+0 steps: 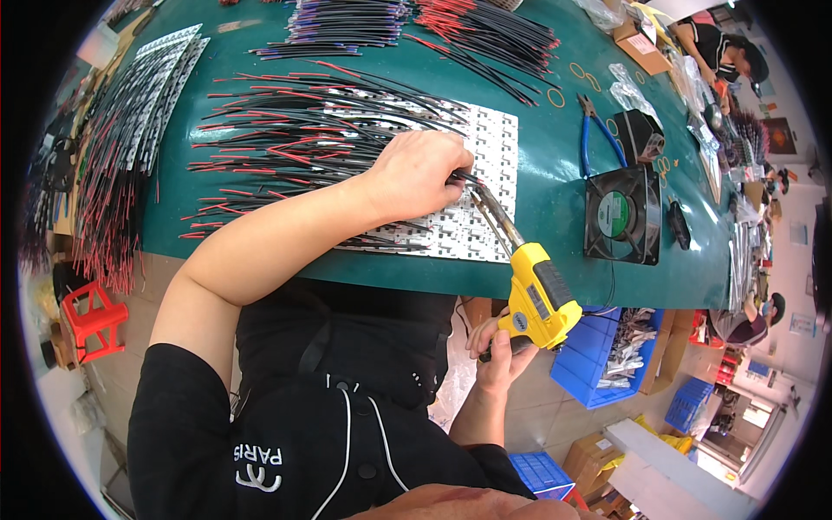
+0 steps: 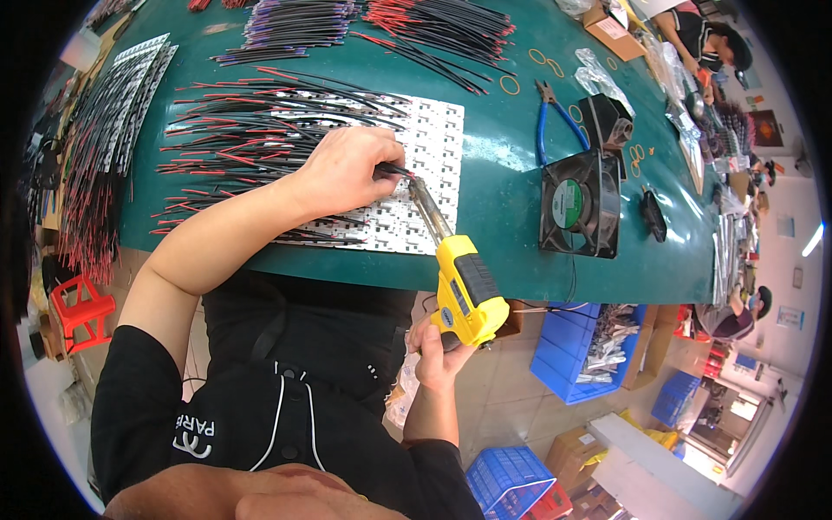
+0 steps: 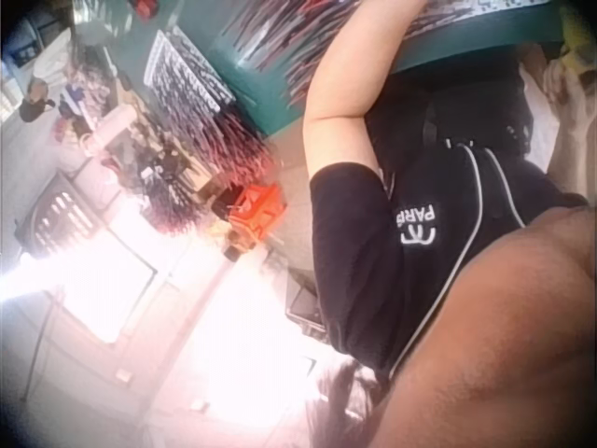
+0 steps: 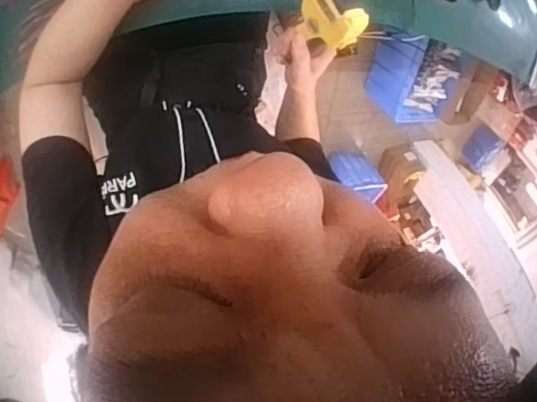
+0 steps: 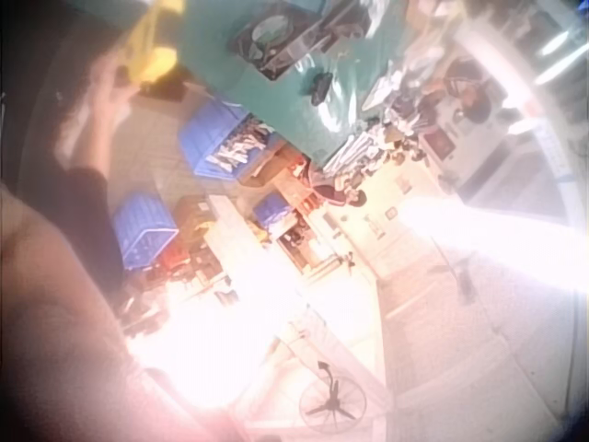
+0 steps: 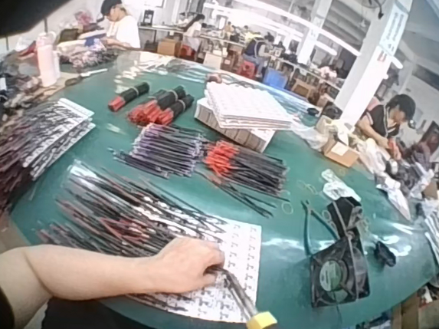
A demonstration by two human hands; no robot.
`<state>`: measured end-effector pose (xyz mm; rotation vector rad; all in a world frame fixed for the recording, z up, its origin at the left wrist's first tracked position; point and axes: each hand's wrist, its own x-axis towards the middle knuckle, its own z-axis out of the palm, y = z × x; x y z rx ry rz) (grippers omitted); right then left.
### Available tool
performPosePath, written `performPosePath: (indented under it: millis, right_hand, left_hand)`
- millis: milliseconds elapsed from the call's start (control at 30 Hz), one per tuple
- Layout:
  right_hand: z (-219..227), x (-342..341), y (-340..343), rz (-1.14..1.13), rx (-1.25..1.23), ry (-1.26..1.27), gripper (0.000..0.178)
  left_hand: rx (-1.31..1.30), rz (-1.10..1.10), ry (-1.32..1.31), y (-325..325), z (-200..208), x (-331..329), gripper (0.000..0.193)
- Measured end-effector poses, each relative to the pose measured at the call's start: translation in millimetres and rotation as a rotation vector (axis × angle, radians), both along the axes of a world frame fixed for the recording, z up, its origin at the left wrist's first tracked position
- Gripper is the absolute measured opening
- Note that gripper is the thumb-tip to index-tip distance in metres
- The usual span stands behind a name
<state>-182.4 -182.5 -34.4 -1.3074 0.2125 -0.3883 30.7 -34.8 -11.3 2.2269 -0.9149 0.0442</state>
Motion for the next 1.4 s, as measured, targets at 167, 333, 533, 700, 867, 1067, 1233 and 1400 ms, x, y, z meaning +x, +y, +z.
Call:
performPosePath:
  millis: [167, 333, 533, 700, 867, 1067, 1233, 1400]
  right_hand:
    - [8, 5, 0, 0.012, 0.022, -0.036, 0.047]
    - [12, 4, -1, -0.075, 0.004, -0.034, 0.054]
    - [13, 0, -3, -0.064, 0.040, -0.052, 0.053]
    - [12, -5, -5, -0.057, 0.065, -0.069, 0.052]
    - [9, -8, -6, -0.061, 0.082, -0.068, 0.052]
    - [8, -12, -5, -0.053, 0.076, -0.043, 0.054]
    - [9, -12, 1, -0.069, 0.074, -0.025, 0.056]
    - [5, -14, 0, -0.031, 0.054, -0.017, 0.055]
  left_hand:
    - [0.050, -0.032, -0.029, 1, 3, 0, 0.015]
    - [0.043, -0.064, -0.030, 2, 1, 3, 0.018]
    - [-0.051, -0.258, 0.162, 12, 4, 21, 0.018]
    - [-0.404, 0.053, -0.178, 12, 20, 23, 0.013]
    - [-0.244, -0.048, -0.057, 13, 30, 9, 0.010]
    - [0.005, -0.141, 0.084, 4, 14, -7, 0.012]
    - [0.035, -0.082, 0.086, 3, 9, -7, 0.013]
    - [0.060, -0.044, 0.055, 3, 11, -9, 0.013]
